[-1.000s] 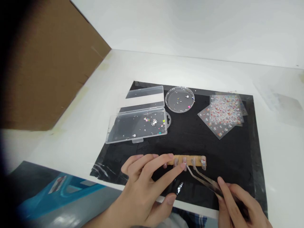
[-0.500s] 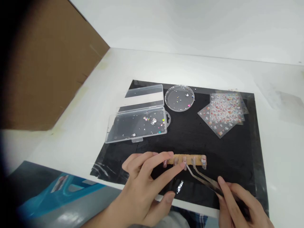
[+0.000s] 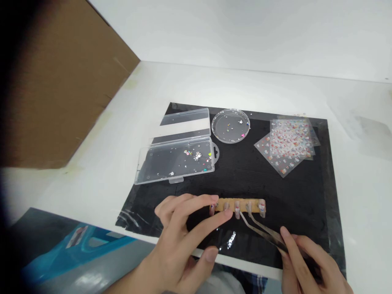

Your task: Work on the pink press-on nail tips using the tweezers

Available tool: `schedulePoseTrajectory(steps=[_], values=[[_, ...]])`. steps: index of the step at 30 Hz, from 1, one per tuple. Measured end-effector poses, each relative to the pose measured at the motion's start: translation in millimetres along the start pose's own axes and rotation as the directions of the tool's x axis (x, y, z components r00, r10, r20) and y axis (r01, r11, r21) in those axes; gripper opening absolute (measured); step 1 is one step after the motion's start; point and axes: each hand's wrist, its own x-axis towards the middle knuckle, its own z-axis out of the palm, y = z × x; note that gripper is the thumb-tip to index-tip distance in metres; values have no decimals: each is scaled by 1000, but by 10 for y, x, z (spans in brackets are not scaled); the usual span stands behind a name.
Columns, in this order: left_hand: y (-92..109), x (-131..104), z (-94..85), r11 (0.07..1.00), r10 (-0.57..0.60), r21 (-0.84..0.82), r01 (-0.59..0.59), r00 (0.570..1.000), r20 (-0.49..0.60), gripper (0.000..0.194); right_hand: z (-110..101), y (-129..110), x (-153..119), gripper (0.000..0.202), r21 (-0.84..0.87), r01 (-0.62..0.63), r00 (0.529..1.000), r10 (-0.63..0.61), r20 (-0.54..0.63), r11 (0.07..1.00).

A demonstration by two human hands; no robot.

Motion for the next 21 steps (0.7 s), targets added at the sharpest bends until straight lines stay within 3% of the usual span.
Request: schedulePoseTrajectory(steps=[4,8,11,14,16,17,18,19,21], values=[[-6,-14,-21,999,-29,34,31,997,-77,26,11,-26,-5,35,1,-87,995,87,-40,996],[-19,3,-59,998,-53,36,59,988,-148,17,-22,39,-29,42,-101,73,997,-77,-29,992],[-62,6,-106,998,-58,23,65,971,-231,19,-50,10,15,55,-206,102,991,-118,-68,973],[-202,-42,-187,992,-97,45,117,943,-318,20,-46,-190,174,70,-222,-31,980,-15,-200,974],[-373,-114,-270,981,-148,58,185,906,-396,19,-27,-369,312,70,-170,-305,918,241,-317,937],[-480,-162,-321,971,-181,61,232,876,-448,20,-18,-448,374,70,-128,-375,886,314,-342,918],[-595,-214,-376,960,-207,66,274,844,-496,20,-12,-510,424,68,-105,-409,863,347,-366,906],[-713,-269,-433,977,-92,104,185,809,-580,24,-10,-553,460,67,-89,-438,848,378,-372,894],[-935,-374,-543,960,-95,143,241,760,-643,26,-10,-587,490,65,-85,-442,854,391,-342,893]])
